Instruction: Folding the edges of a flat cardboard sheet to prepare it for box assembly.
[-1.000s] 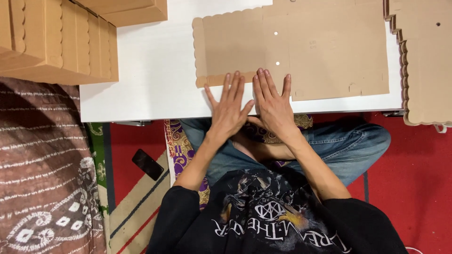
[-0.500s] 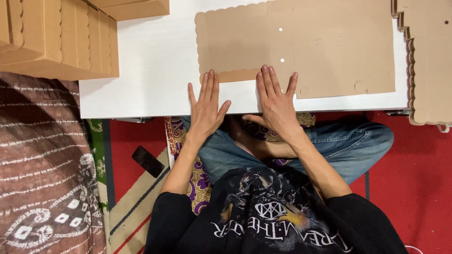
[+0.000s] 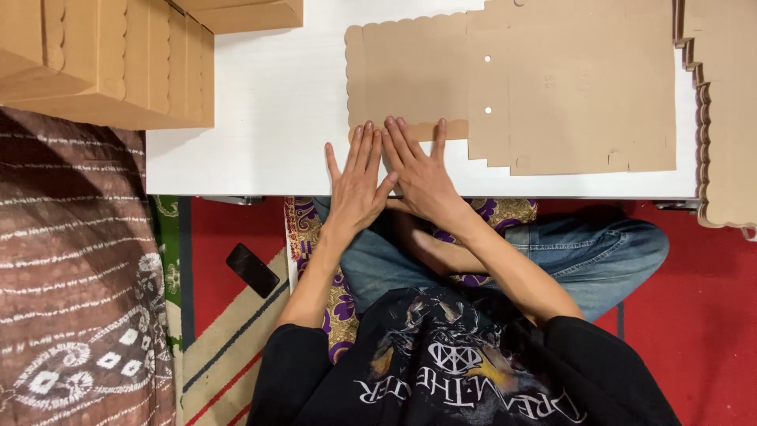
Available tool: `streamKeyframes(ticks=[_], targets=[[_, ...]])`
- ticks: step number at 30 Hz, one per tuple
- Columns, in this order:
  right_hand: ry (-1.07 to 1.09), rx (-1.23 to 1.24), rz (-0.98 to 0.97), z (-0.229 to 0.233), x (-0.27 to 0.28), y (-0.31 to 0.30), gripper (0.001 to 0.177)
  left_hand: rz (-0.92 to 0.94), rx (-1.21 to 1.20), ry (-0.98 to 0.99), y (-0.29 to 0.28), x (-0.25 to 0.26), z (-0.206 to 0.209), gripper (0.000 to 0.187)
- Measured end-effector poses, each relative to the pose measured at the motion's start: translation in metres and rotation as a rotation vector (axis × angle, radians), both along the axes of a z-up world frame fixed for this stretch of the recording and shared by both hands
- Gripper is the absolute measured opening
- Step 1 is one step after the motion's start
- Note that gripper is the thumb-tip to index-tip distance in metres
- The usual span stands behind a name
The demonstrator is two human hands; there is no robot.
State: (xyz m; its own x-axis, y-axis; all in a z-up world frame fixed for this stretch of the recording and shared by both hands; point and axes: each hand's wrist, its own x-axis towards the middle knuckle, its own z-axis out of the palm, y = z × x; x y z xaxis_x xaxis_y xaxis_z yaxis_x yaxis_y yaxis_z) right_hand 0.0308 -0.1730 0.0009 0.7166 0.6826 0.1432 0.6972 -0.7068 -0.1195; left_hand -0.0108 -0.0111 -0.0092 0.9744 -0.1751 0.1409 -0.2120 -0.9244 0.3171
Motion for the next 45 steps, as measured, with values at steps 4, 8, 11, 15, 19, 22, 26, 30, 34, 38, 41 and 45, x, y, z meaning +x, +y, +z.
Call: streamKeyframes(ticks=[4, 8, 11, 15, 19, 22, 26, 30, 34, 38, 41, 45], targets=[[-0.022, -0.046, -0.023, 0.006, -0.002, -0.019, 0.129, 0.013, 0.015, -0.006, -0.003, 0.000, 0.001, 0.079], [-0.053, -0.146, -0.124, 0.013, -0.006, -0.047, 0.128, 0.017, 0.001, -0.009, -0.003, -0.001, -0.003, 0.082], [-0.042, -0.152, -0.176, 0.012, -0.009, -0.064, 0.127, 0.017, -0.007, -0.004, -0.004, -0.001, 0.000, 0.085], [0.031, -0.076, -0.219, 0.008, -0.010, -0.071, 0.127, 0.078, -0.018, -0.026, -0.014, -0.001, -0.002, 0.082], [0.022, -0.065, -0.229, 0.008, -0.011, -0.070, 0.128, 0.120, 0.005, -0.059, -0.029, 0.002, -0.005, 0.080], [0.008, -0.106, -0.250, 0.004, -0.011, -0.070, 0.131, 0.147, 0.004, -0.053, -0.042, 0.004, -0.004, 0.078], [0.046, -0.022, -0.226, 0.004, -0.011, -0.072, 0.127, 0.108, 0.008, -0.015, -0.064, 0.008, -0.003, 0.074], [0.079, 0.069, -0.213, 0.003, -0.010, -0.073, 0.126, 0.079, 0.017, 0.022, -0.071, 0.012, -0.005, 0.070], [0.074, 0.051, -0.208, 0.003, -0.011, -0.073, 0.125, 0.060, 0.050, 0.073, -0.053, 0.009, 0.005, 0.066], [0.087, 0.040, -0.223, 0.006, -0.012, -0.072, 0.127, 0.058, 0.028, 0.118, -0.027, 0.003, 0.023, 0.066], [0.074, 0.031, -0.227, 0.010, -0.011, -0.070, 0.126, 0.040, -0.005, 0.111, -0.005, 0.001, 0.020, 0.070], [0.101, 0.044, -0.241, 0.011, -0.012, -0.066, 0.128, -0.007, 0.056, 0.040, 0.004, -0.002, 0.006, 0.075]])
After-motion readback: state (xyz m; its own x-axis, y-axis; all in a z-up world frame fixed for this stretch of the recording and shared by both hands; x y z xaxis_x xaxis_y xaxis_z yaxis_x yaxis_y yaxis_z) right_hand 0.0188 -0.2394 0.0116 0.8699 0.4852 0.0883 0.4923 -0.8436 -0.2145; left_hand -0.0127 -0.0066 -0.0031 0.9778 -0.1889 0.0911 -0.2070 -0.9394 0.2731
